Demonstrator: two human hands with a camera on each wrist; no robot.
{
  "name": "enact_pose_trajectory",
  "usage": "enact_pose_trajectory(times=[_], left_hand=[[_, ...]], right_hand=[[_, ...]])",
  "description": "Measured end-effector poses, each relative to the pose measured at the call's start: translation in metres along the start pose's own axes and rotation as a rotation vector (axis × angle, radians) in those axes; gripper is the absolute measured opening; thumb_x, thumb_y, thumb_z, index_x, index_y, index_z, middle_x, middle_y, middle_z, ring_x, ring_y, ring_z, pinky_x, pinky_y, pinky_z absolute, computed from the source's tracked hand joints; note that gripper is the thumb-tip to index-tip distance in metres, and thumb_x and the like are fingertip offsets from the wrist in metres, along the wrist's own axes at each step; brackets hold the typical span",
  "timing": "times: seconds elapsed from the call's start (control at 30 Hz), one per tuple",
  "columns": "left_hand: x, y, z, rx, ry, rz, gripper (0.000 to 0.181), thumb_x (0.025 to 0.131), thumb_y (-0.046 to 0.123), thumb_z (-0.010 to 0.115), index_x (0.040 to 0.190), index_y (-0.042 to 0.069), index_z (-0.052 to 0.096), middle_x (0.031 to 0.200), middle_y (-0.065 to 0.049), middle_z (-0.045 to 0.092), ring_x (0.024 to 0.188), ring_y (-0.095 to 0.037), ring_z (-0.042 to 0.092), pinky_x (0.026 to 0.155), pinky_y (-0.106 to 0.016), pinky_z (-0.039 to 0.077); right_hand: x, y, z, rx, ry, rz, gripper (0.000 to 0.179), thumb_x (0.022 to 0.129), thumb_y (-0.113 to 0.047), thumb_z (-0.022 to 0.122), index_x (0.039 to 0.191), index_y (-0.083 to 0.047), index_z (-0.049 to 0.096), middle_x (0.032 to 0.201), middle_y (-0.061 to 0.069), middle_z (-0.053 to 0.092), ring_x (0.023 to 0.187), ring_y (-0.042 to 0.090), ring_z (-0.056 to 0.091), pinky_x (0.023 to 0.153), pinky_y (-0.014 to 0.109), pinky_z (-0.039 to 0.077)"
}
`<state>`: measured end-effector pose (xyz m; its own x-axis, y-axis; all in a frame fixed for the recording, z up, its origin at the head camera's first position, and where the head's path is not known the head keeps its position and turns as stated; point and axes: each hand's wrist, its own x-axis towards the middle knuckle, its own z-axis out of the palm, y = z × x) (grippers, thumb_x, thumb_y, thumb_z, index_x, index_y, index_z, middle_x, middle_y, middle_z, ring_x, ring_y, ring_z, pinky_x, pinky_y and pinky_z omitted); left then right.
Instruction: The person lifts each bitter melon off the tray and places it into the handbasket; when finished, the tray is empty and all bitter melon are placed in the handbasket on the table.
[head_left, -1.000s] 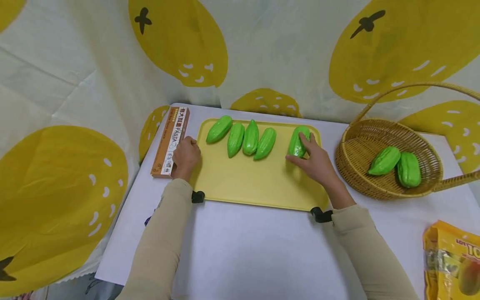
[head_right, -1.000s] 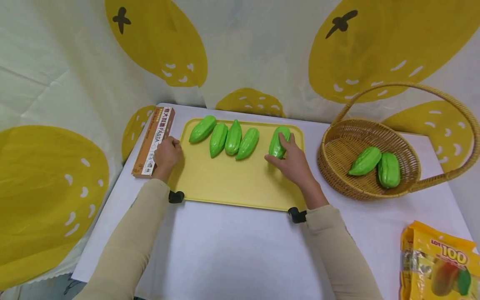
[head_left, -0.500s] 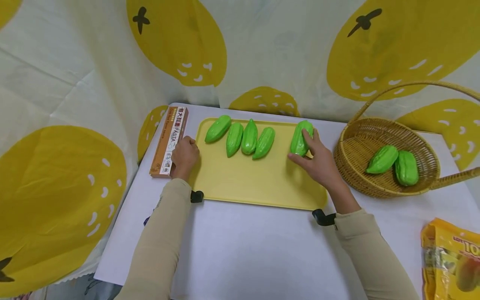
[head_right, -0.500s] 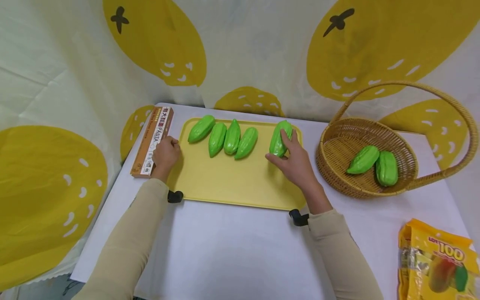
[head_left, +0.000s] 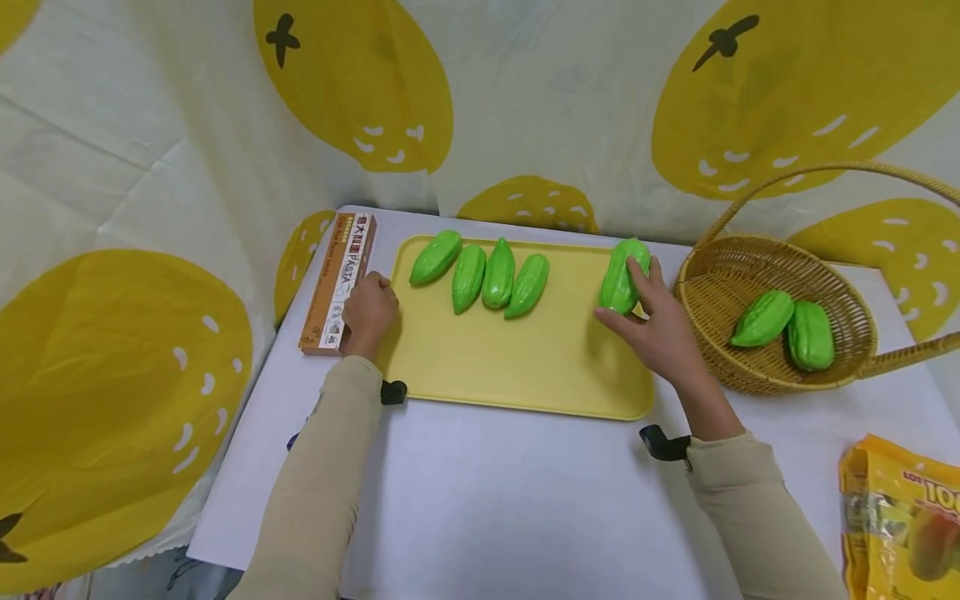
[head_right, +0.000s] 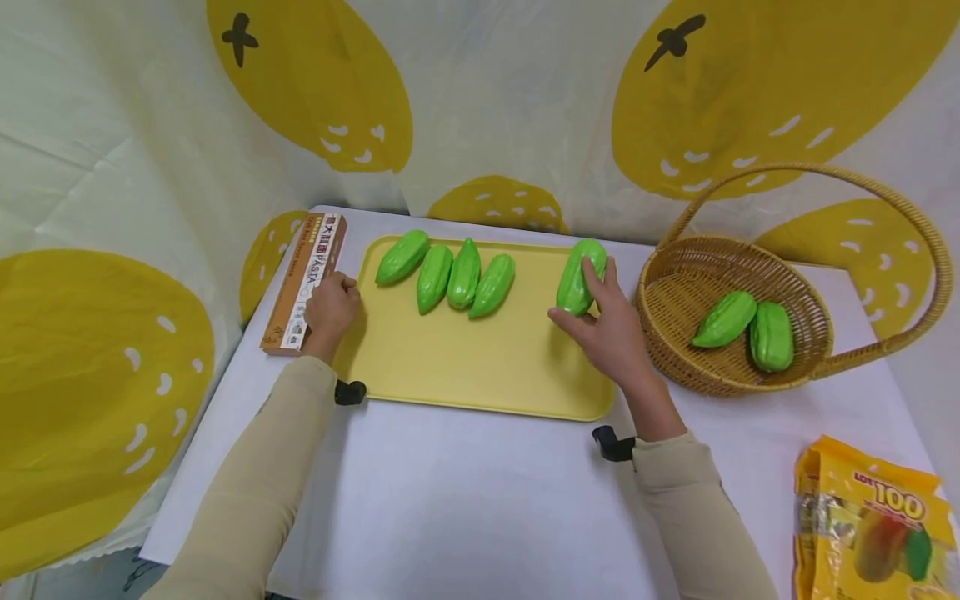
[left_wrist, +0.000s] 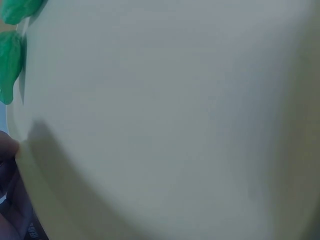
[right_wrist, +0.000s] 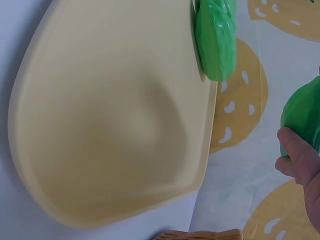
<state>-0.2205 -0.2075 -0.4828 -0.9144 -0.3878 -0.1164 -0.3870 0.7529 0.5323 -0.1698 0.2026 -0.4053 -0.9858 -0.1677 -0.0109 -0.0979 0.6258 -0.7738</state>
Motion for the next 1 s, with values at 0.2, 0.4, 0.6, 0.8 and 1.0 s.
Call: enact_pose_trajectory(times=[0.2,0.4,0.6,0.8,1.0], left_hand=[[0.000,0.001,0.000,0.008,-0.003,-0.009,0.032,0.105,0.019,0.041,0.127,0.011,0.064,0.127,-0.014,0.069,0.110,-0.040,0.066,0.092,-0.057,0.051],[0.001,0.001,0.001,0.008,-0.007,-0.015,0.032,0.105,0.020,0.043,0.127,0.011,0.064,0.127,-0.013,0.069,0.110,-0.039,0.065,0.093,-0.057,0.051],[-0.001,0.002,0.000,0.012,-0.006,-0.008,0.031,0.104,0.020,0.043,0.126,0.011,0.064,0.127,-0.014,0.069,0.111,-0.040,0.065,0.093,-0.057,0.051],[-0.001,0.001,0.000,0.009,0.006,-0.005,0.031,0.105,0.019,0.043,0.125,0.010,0.064,0.126,-0.014,0.069,0.110,-0.039,0.066,0.092,-0.057,0.051],[-0.002,0.002,0.000,0.012,0.006,-0.004,0.031,0.105,0.018,0.042,0.125,0.010,0.064,0.126,-0.014,0.069,0.109,-0.039,0.066,0.091,-0.057,0.052]], right_hand=[[-0.003,0.011,-0.008,0.081,0.016,0.010,0.092,0.095,-0.030,0.073,0.163,-0.020,0.013,0.170,0.016,-0.013,0.155,0.043,0.017,0.095,0.007,0.044],[-0.010,0.016,-0.015,0.080,0.070,-0.009,0.090,0.094,-0.026,0.074,0.163,-0.018,0.016,0.169,0.014,-0.008,0.154,0.044,0.020,0.086,-0.002,0.039],[-0.018,0.019,-0.024,0.024,0.118,0.013,0.089,0.094,-0.035,0.073,0.163,-0.025,0.017,0.170,0.008,-0.005,0.156,0.042,0.014,0.122,0.043,0.033],[-0.021,0.027,-0.028,0.027,0.140,0.012,0.089,0.095,-0.035,0.073,0.163,-0.026,0.016,0.169,0.011,-0.003,0.157,0.042,0.006,0.125,0.061,0.013],[-0.023,0.034,-0.035,0.051,0.162,0.023,0.089,0.094,-0.032,0.074,0.162,-0.027,0.017,0.169,0.012,-0.002,0.157,0.038,0.010,0.126,0.051,0.019]])
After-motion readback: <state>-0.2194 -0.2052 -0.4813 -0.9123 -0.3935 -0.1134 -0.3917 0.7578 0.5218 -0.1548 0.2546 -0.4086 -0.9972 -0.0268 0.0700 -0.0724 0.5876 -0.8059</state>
